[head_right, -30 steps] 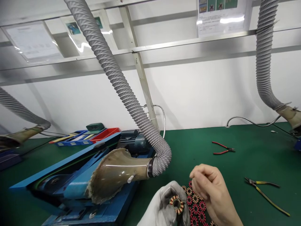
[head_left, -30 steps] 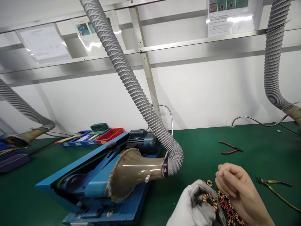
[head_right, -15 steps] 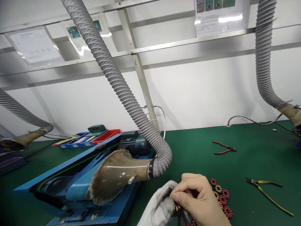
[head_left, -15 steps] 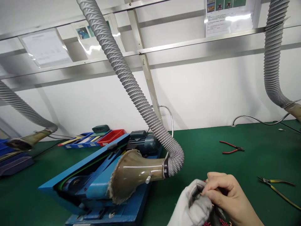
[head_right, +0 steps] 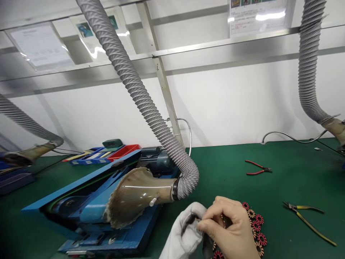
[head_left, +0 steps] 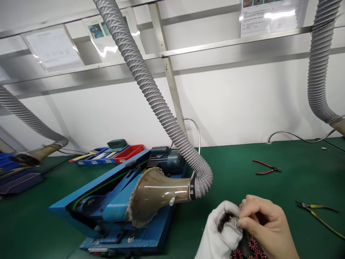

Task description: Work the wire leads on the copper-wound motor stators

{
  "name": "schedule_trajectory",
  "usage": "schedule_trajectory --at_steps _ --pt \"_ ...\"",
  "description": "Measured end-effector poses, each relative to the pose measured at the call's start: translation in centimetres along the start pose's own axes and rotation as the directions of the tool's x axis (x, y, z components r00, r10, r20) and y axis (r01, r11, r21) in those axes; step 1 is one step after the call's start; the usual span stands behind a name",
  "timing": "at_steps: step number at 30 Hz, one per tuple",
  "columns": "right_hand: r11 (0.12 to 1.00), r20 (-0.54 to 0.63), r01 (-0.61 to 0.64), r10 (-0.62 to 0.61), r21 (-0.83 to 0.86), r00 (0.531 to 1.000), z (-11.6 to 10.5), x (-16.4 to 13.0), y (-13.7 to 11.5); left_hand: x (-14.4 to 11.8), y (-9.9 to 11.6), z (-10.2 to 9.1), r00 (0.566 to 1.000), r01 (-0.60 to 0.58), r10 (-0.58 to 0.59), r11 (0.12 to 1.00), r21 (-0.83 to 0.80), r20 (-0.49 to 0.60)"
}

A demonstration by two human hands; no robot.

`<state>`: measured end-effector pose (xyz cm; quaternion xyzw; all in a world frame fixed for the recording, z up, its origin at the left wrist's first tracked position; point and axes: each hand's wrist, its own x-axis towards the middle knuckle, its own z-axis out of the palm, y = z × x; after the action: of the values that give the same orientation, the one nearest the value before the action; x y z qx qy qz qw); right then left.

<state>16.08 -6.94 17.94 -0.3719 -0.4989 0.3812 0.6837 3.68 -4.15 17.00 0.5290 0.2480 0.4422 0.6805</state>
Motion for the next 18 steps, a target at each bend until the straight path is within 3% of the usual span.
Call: schedule_trajectory --at_steps 2,4,6,8,9,11,12,14,16,18 --pt "0.972 -0.089 0.121 -0.141 -0.203 0.986 0.4 -0.5 -0.4 -0.3 -0.5 -0.2 0.998 -0.046 0.049 0.994 0.103 -0.027" --pt "0.935 -0.122 0.122 -0.171 -0.333 0.978 0.7 -0.8 -0.8 -0.6 -1.0 -0.2 0.983 -0.126 0.155 0.958 0.258 -0.096" --pt "0.954 -0.111 -0.003 -0.032 -0.299 0.993 0.8 -0.6 -1.0 -0.9 -1.4 -0.1 0.940 -0.200 0.298 0.873 0.444 -0.163" --pt "0.983 -0.030 -0.151 0.148 -0.109 0.989 0.4 -0.2 -1.0 -1.1 -1.6 0.1 0.896 -0.238 0.410 0.767 0.597 -0.169" --pt "0.984 0.022 -0.178 0.178 -0.008 0.984 0.1 0.0 -0.9 -1.2 -1.7 0.1 0.881 -0.247 0.444 0.725 0.643 -0.162" --pt "0.991 0.077 -0.109 0.103 0.076 0.992 -0.6 0.2 -0.5 -1.2 -1.7 0.1 0.865 -0.261 0.480 0.681 0.684 -0.146" --pt "0.999 0.081 -0.038 0.036 0.032 0.996 -1.0 0.1 -0.3 -1.2 -1.7 0.0 0.862 -0.263 0.487 0.672 0.692 -0.144" --pt "0.976 0.051 0.082 -0.073 -0.204 0.996 -1.7 -0.2 0.3 -1.1 -1.6 -0.4 0.858 -0.261 0.492 0.662 0.702 -0.145" --pt "0.872 0.019 0.162 -0.173 -0.461 0.985 -2.2 -0.6 0.6 -1.1 -1.7 -0.8 0.857 -0.257 0.493 0.660 0.706 -0.149" --pt "0.765 0.074 0.275 -0.287 -0.583 0.955 -2.4 -0.6 0.5 -1.1 -1.7 -1.1 0.858 -0.251 0.489 0.666 0.702 -0.158"
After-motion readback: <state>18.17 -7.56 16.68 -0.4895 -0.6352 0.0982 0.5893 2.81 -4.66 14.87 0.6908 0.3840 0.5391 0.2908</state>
